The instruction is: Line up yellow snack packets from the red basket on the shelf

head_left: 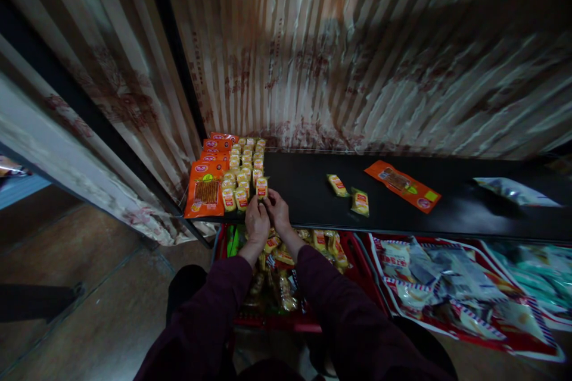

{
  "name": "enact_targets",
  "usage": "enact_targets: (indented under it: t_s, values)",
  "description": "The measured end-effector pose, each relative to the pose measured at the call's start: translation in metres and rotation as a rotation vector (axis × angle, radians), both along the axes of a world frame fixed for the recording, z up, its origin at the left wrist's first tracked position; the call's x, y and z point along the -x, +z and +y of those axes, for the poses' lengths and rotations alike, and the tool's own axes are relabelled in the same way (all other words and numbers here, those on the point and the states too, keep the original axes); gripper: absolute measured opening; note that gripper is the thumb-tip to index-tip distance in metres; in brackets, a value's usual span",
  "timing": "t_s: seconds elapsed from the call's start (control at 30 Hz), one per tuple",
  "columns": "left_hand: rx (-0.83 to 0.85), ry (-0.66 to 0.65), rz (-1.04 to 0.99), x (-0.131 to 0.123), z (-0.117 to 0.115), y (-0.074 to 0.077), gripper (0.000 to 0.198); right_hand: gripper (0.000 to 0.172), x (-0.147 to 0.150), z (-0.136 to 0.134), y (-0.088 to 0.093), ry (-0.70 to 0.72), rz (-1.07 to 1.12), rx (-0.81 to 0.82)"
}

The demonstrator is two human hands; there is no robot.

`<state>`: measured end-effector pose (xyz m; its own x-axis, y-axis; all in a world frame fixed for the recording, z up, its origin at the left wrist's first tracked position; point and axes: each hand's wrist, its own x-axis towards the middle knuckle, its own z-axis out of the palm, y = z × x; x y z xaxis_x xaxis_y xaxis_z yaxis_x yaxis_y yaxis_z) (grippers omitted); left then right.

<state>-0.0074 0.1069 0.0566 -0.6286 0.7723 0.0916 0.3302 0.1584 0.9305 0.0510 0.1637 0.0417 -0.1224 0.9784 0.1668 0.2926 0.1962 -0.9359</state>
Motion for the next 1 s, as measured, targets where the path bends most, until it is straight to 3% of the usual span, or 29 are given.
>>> enact_targets:
  t_s: [0.7,1.0]
  values:
    - [-0.023,-0.045,0.031,-0.005,0.011,-0.008,0.046,0.027,0.005,0.015,-0.010,0.029,-0.142,-0.111]
    - [-0.030,-0.068,0.036,-0.005,0.013,-0.012,0.049,0.042,0.006,0.012,-0.011,-0.013,-0.213,-0.132]
